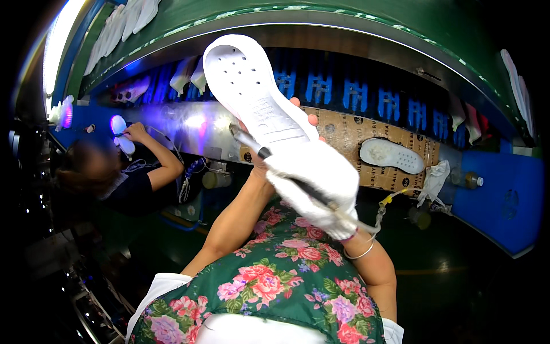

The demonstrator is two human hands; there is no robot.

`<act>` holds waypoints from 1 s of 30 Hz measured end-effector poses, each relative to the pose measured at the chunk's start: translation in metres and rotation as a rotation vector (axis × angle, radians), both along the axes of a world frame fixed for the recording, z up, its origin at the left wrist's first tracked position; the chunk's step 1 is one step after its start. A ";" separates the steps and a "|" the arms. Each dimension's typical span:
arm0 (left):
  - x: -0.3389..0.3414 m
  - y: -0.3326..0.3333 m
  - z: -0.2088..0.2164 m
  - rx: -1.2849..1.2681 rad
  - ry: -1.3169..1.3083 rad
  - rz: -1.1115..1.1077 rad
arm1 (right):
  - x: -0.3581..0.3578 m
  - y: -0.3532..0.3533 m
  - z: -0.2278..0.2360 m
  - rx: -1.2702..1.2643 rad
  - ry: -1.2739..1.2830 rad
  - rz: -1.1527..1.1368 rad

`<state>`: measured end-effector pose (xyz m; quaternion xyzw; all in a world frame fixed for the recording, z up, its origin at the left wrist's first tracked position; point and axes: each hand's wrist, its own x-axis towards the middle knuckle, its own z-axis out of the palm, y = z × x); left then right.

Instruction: The person applies adhesive to shoe soles using a brush applicator and places the soles onto an overhead conveyor belt.

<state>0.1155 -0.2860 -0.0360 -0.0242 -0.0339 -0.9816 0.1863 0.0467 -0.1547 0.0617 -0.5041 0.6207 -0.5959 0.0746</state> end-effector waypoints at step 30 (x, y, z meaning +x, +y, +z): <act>0.012 -0.047 0.016 -0.255 0.035 -0.212 | -0.005 0.007 -0.018 0.040 -0.012 0.161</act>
